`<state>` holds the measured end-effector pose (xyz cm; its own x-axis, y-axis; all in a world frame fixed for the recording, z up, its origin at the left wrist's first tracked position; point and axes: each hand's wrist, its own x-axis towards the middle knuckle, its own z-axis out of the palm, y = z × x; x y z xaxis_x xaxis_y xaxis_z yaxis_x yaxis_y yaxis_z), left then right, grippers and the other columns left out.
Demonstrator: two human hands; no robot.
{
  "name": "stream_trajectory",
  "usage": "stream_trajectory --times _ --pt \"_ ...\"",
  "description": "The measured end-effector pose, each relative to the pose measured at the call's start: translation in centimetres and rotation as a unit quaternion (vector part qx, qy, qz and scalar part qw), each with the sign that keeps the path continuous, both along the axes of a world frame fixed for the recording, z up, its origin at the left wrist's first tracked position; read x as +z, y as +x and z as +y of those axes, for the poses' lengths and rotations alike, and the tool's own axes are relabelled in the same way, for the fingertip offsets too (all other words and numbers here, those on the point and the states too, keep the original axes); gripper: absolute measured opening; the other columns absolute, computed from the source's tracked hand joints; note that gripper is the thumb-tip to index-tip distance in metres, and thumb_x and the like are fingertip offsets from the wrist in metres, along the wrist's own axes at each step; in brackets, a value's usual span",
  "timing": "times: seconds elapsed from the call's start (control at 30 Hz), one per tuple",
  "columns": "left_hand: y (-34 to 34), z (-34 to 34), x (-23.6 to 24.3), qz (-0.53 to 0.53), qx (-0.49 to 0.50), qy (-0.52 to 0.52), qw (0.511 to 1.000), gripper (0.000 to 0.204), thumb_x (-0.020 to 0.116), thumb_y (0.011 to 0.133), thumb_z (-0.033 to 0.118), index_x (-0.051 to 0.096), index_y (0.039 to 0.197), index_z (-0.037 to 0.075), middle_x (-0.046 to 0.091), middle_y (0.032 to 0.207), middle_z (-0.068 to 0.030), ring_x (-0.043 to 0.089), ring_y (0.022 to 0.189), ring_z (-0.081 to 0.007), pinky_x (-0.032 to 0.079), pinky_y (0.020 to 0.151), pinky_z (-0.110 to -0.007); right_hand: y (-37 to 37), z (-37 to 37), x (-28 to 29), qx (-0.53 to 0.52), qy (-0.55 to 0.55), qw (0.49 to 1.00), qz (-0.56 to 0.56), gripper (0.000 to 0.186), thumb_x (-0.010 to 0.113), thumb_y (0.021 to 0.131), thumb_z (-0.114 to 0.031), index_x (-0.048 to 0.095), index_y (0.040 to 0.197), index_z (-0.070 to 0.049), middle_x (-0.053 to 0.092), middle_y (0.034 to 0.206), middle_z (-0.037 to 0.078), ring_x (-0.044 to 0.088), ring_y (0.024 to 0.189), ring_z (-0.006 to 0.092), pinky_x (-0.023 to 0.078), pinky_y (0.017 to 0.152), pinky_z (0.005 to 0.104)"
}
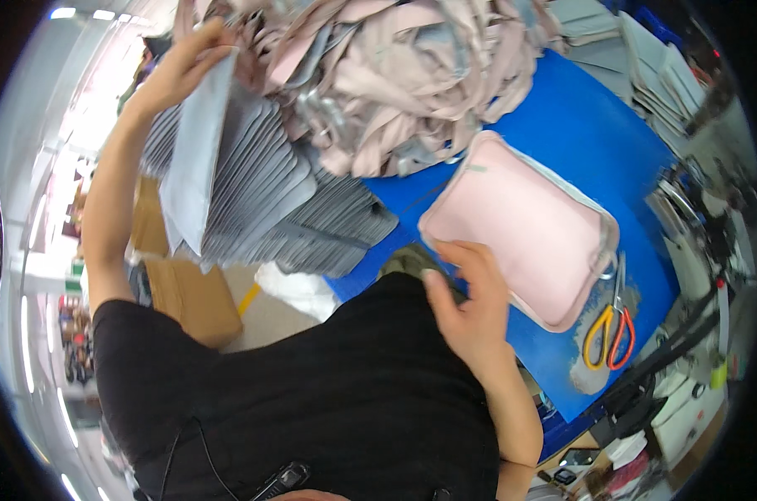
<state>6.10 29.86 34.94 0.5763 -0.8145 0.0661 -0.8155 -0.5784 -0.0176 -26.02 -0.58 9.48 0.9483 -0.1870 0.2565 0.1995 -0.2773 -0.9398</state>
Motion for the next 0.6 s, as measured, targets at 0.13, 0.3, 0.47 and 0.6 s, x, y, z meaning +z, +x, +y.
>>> stream_trajectory --times 0.13,0.3,0.47,0.6 --pt "-6.1 -7.9 3.4 -0.194 -0.104 -0.174 0.96 0.007 0.058 0.104 0.007 0.054 0.102 0.002 0.053 0.081 -0.005 0.053 0.075 -0.0172 0.045 0.072 -0.032 4.4 2.3 4.4 0.098 0.024 0.991 -0.092 0.078 0.086 0.087 -0.029 0.048 0.148 0.0 0.058 0.14 0.022 0.06 0.127 0.0368 0.048 0.107 0.0447" --pt "-8.4 -16.3 1.3 -0.027 -0.116 -0.355 0.927 0.012 0.062 0.103 0.006 0.062 0.115 0.003 0.054 0.082 0.0011 0.054 0.079 -0.0087 0.046 0.073 -0.028 6.9 -2.7 7.5 0.018 0.101 0.993 -0.054 0.033 0.071 0.098 -0.019 0.065 0.125 0.0 0.073 0.097 0.017 0.073 0.09 0.0253 0.055 0.081 0.0369" --pt "-9.8 -17.6 -10.6 0.411 -0.018 -0.268 0.871 0.021 0.07 0.1 0.015 0.075 0.111 -0.002 0.073 0.097 -0.0016 0.062 0.086 -0.0056 0.05 0.078 -0.023 0.6 -13.4 3.9 0.058 -0.053 0.996 0.047 0.022 0.071 0.099 -0.019 0.072 0.112 -0.002 0.071 0.083 0.011 0.063 0.07 0.0169 0.05 0.065 0.0328" --pt "-10.7 -20.3 -20.9 0.57 -0.033 -0.179 0.802 0.023 0.075 0.097 0.021 0.077 0.092 -0.002 0.072 0.084 0.002 0.061 0.079 -0.0044 0.05 0.074 -0.024 -2.1 -17.1 4.2 0.1 -0.115 0.949 0.277 0.026 0.07 0.1 -0.025 0.074 0.102 0.0 0.06 0.07 0.007 0.05 0.063 0.0142 0.042 0.059 0.0336"
